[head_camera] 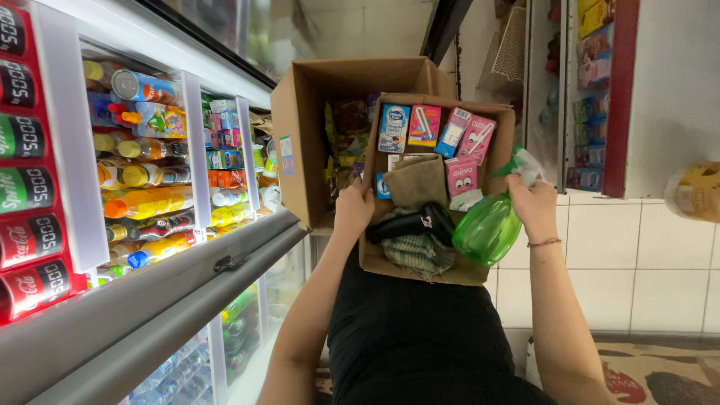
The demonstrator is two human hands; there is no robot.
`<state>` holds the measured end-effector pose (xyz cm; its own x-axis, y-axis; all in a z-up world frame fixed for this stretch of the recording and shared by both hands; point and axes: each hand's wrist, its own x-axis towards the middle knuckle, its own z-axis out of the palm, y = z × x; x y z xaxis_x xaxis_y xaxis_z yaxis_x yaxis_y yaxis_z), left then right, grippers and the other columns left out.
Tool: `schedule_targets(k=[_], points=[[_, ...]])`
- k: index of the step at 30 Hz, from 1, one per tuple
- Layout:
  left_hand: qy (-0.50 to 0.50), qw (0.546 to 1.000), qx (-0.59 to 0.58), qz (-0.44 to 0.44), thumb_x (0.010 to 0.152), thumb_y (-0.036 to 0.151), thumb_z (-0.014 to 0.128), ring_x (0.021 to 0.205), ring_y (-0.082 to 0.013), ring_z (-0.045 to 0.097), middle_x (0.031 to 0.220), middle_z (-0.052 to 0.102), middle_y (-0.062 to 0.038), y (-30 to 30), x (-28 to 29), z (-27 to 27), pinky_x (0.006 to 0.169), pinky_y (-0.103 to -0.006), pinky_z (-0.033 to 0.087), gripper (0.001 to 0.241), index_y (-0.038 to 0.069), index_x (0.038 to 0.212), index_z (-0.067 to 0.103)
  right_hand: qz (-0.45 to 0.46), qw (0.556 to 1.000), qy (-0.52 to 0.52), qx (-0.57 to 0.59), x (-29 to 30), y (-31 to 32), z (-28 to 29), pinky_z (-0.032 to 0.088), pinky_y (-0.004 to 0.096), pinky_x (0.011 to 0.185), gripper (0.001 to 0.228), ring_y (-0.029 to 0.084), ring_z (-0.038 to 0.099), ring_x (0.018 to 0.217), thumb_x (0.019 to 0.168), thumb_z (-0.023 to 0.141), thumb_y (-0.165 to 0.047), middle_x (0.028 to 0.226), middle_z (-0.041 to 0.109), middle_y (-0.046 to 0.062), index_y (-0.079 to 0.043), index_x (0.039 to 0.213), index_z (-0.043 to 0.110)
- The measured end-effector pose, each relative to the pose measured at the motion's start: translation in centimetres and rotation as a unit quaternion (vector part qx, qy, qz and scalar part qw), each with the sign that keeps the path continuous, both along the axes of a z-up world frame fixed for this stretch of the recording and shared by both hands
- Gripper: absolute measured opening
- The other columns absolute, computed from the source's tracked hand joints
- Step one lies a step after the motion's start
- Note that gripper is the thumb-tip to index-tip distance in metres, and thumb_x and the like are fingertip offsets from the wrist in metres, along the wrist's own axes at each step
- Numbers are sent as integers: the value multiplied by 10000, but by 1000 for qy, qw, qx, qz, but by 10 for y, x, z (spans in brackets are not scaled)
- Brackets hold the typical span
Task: The person wipes the exterior of a commercial glass-door refrigerator with a cloth, moving from the upper shelves down to the lower door and side panels. They also handle a cardboard box and a spray bottle, placing them into the refrigerator.
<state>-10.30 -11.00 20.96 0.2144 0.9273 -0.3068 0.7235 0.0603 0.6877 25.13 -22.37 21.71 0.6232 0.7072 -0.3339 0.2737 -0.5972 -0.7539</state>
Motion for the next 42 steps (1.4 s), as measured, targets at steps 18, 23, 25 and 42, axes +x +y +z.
schedule_targets(k=[18, 23, 25, 42], points=[[2, 997, 51, 63, 925, 154, 661, 683, -500, 614, 682, 593, -302, 62, -125, 26, 610, -549, 454, 308, -75, 757, 541, 139, 989, 17, 47, -136, 113, 71, 520, 353, 700, 318, 181, 661, 739, 864, 658, -232, 800, 712, 130, -27, 1101, 711], [0, 989, 145, 40, 912, 148, 669, 707, -525, 601, 715, 608, -315, 84, -122, -22, 584, -565, 447, 248, -61, 812, 582, 138, 990, 26, -2, -133, 158, 29, 516, 351, 716, 317, 160, 651, 764, 876, 676, -252, 828, 714, 116, -4, 1070, 714], [5, 991, 130, 40, 917, 152, 654, 699, -521, 612, 713, 618, -313, 86, -119, -38, 583, -571, 447, 225, -55, 856, 593, 122, 991, 58, 12, -128, 160, 9, 508, 339, 728, 348, 146, 620, 795, 865, 668, -241, 862, 711, 96, -11, 1123, 705], [37, 999, 23, 3, 961, 122, 556, 772, -505, 673, 781, 675, -314, 80, -88, -66, 682, -576, 534, 197, -60, 917, 615, 77, 996, 24, 28, -151, 113, -32, 521, 346, 777, 354, 193, 668, 822, 927, 646, -177, 910, 726, 130, -4, 1230, 704]])
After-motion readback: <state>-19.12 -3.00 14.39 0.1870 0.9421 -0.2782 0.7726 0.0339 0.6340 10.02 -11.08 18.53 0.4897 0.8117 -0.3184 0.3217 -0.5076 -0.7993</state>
